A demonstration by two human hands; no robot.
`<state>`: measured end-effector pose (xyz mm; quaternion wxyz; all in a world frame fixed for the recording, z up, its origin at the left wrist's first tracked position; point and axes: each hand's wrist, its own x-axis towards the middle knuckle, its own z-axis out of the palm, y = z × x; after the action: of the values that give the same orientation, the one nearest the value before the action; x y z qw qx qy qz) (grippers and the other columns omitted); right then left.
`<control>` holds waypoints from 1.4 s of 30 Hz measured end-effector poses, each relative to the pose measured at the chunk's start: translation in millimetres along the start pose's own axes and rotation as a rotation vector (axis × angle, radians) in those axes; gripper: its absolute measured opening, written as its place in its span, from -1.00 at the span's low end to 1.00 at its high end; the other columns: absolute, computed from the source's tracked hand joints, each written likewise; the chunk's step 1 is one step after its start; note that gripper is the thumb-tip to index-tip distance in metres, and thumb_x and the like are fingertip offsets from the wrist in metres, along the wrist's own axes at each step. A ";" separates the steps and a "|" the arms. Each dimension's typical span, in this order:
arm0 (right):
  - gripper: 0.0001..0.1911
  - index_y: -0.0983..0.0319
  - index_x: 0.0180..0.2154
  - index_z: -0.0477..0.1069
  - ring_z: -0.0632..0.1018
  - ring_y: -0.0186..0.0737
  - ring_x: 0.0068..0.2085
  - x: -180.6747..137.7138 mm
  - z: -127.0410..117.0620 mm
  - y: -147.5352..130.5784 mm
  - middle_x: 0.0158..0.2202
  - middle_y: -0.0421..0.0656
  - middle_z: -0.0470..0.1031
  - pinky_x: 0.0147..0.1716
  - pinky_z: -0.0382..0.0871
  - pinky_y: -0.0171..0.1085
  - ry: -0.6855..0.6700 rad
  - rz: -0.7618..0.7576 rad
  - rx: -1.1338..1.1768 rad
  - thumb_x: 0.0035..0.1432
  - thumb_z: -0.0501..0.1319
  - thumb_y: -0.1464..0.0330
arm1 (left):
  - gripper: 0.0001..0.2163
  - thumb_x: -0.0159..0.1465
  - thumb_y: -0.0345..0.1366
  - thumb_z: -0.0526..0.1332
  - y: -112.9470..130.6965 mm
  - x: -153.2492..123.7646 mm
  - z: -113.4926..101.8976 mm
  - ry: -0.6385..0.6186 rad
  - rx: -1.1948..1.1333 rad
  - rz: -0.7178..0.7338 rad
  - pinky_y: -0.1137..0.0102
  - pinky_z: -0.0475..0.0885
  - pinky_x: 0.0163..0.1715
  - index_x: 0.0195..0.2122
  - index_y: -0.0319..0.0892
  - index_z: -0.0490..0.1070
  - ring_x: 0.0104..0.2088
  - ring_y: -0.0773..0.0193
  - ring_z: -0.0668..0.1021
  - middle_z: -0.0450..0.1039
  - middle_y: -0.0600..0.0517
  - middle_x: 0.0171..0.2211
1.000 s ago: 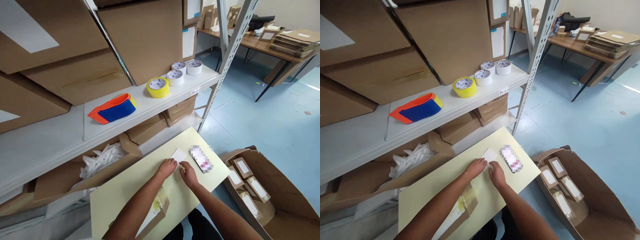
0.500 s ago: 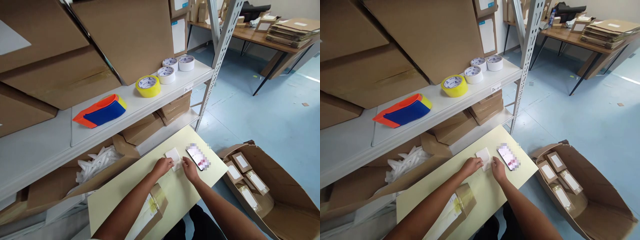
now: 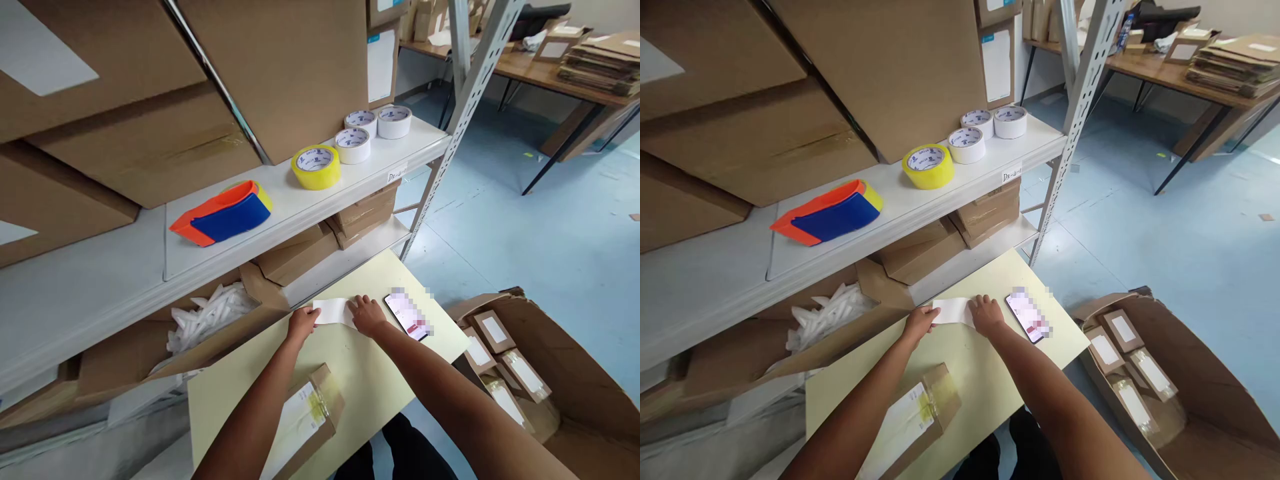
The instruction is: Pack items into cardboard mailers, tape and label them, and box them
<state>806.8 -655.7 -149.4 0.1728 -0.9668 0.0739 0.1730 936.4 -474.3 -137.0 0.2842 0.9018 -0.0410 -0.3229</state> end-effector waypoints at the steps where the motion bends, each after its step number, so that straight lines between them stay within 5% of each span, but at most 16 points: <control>1: -0.40 0.20 0.32 0.21 0.38 0.13 0.15 4.3 1.0 -0.4 0.25 0.13 0.31 0.01 0.37 -0.01 -0.008 0.007 -0.018 0.27 0.19 0.37 | -0.78 0.26 -0.17 0.18 -1.3 2.6 1.9 0.002 0.007 -0.023 0.49 0.38 -0.59 -0.29 -0.20 0.51 -0.45 0.25 0.62 0.59 0.00 -0.41; 7: -0.39 0.15 0.34 0.14 0.40 0.07 0.08 12.3 10.9 2.0 0.21 0.12 0.29 -0.04 0.39 -0.06 -0.024 0.026 -0.094 0.31 0.18 0.35 | -0.87 0.20 -0.26 0.21 -11.9 17.7 -1.8 0.038 0.075 -0.119 0.46 0.37 -0.53 -0.39 -0.19 0.48 -0.46 0.19 0.63 0.55 -0.01 -0.54; 12: -0.39 0.12 0.37 0.10 0.42 0.07 0.06 9.1 11.0 3.9 0.16 0.11 0.35 -0.05 0.39 -0.07 -0.002 0.028 -0.119 0.34 0.14 0.35 | -0.85 0.22 -0.24 0.14 -21.9 2.1 -42.4 0.141 0.089 -0.108 0.45 0.36 -0.52 -0.42 -0.18 0.39 -0.50 0.20 0.61 0.52 -0.01 -0.54; 17: -0.40 0.21 0.35 0.15 0.37 0.11 0.16 -10.6 17.4 -2.5 0.23 0.17 0.31 0.10 0.31 -0.02 0.088 -0.012 -0.107 0.33 0.16 0.31 | -0.76 0.25 -0.08 0.07 -45.5 -64.6 -105.6 0.303 0.083 0.031 0.46 0.40 -0.37 -0.39 -0.12 0.34 -0.33 0.22 0.61 0.54 0.04 -0.41; 21: -0.47 0.30 0.26 0.30 0.28 0.19 0.27 -13.9 24.5 1.0 0.33 0.19 0.23 0.24 0.15 0.07 0.120 -0.124 -0.097 0.29 0.18 0.31 | -0.65 0.19 0.10 0.11 -75.9 -135.0 -134.8 0.487 0.093 0.127 0.39 0.42 -0.32 -0.35 -0.09 0.43 -0.35 0.17 0.60 0.57 0.06 -0.39; 25: -0.40 0.25 0.29 0.29 0.12 0.15 0.40 14.6 7.1 24.9 0.42 0.08 0.12 0.35 -0.07 0.15 0.031 -0.209 -0.102 0.22 0.10 0.51 | -0.64 0.14 0.11 0.19 -96.5 -187.7 -139.2 0.591 0.023 0.117 0.38 0.47 -0.32 -0.28 -0.06 0.50 -0.34 0.17 0.62 0.61 0.05 -0.30; 31: -0.32 0.21 0.26 0.36 0.12 0.06 0.42 42.5 -21.9 59.7 0.43 -0.03 0.15 0.30 0.13 0.05 -0.025 -0.212 -0.088 0.12 0.06 0.65 | -0.84 0.15 -0.16 0.21 -100.9 -225.7 -131.7 0.808 0.073 0.365 0.39 0.51 -0.29 -0.29 -0.05 0.49 -0.11 0.14 0.62 0.59 0.03 -0.11; 35: -0.39 0.26 0.19 0.42 0.14 0.12 0.42 34.1 -27.2 48.2 0.42 0.03 0.15 0.32 0.10 0.11 -0.001 -0.208 -0.075 0.13 0.05 0.64 | -0.90 0.20 -0.34 0.20 -85.9 -241.5 -126.6 0.897 0.142 0.578 0.34 0.51 -0.13 -0.30 -0.06 0.49 -0.07 0.17 0.60 0.54 0.02 -0.08; 39: -0.66 0.29 0.03 0.51 0.47 0.07 0.19 -3.1 -38.9 -12.3 0.22 0.14 0.43 0.19 0.31 0.03 0.183 -0.122 0.406 0.27 0.13 0.42 | -0.86 0.25 -0.45 0.20 -65.4 -256.3 -125.0 0.960 0.157 0.705 0.34 0.51 -0.10 -0.27 -0.07 0.50 -0.07 0.20 0.59 0.51 0.00 -0.07; 42: -0.60 0.25 -0.12 0.54 0.64 -0.09 -0.22 -56.4 -52.8 -75.3 -0.16 0.00 0.63 -0.14 0.51 -0.08 -0.078 -0.179 1.157 0.31 0.17 0.07 | -0.83 0.25 -0.51 0.24 -57.2 -266.1 -126.4 1.037 0.156 0.796 0.31 0.50 -0.07 -0.27 -0.08 0.51 -0.08 0.20 0.59 0.52 0.00 -0.08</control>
<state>786.0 -600.0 -59.3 0.6891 -0.7106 0.0681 0.1248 797.0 -296.6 60.6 0.2988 0.8743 -0.2524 0.2873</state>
